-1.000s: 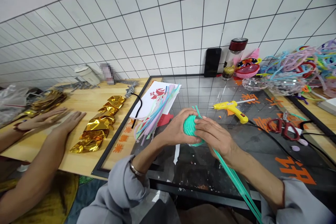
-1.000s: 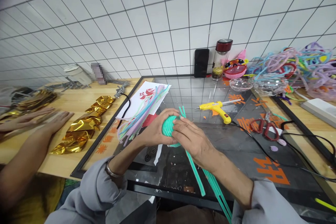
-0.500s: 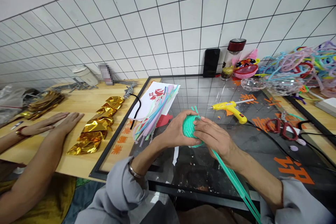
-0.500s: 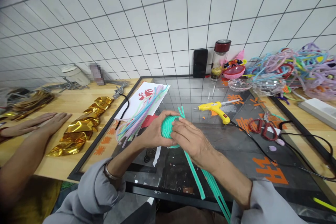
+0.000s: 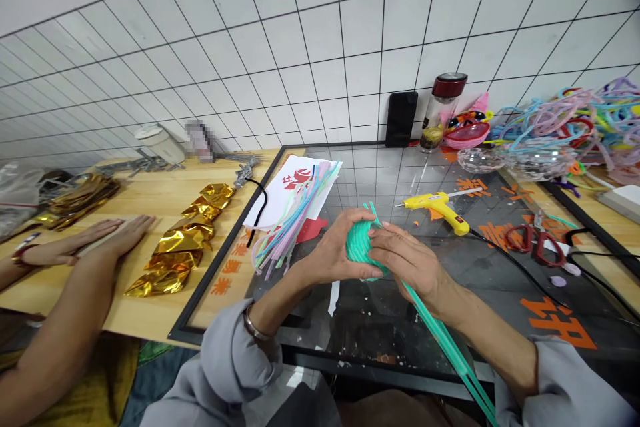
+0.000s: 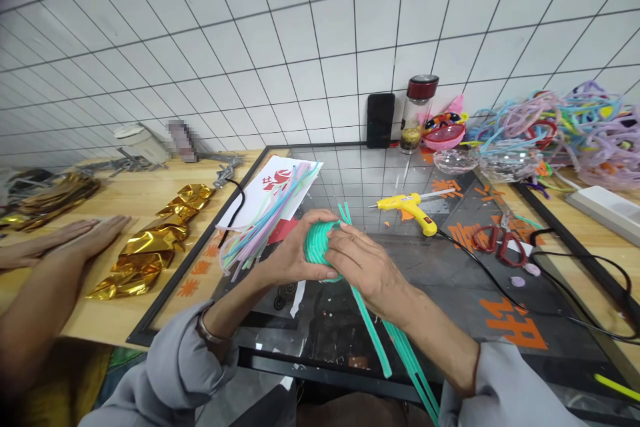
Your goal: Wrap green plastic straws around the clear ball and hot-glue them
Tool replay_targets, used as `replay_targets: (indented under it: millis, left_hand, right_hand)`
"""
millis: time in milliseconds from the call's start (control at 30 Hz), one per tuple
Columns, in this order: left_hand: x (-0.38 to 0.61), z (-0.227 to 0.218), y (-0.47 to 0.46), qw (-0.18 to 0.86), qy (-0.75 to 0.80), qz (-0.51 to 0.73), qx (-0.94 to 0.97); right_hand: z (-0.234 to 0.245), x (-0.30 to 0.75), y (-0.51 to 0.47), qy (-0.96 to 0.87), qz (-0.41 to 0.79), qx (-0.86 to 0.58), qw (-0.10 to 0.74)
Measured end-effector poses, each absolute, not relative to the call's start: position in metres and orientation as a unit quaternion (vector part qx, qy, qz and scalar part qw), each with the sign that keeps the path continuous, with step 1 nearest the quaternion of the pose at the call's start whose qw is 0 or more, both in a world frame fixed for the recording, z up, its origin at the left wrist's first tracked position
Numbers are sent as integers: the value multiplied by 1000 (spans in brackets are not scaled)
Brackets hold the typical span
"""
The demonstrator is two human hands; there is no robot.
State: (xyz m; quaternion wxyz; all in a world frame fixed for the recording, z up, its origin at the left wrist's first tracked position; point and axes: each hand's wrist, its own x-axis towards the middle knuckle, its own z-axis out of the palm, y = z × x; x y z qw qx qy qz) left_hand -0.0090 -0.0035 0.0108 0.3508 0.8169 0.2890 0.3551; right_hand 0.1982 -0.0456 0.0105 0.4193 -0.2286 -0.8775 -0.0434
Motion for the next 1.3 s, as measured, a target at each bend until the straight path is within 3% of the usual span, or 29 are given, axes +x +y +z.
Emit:
replay_targets:
  millis: [967, 1300]
  left_hand:
    - [-5, 11, 0, 330, 258, 399, 816]
    - [-6, 2, -1, 381, 272, 403, 787]
  right_hand:
    - [3, 200, -43, -877, -52, -224, 422]
    - [6, 199, -44, -868, -67, -230, 436]
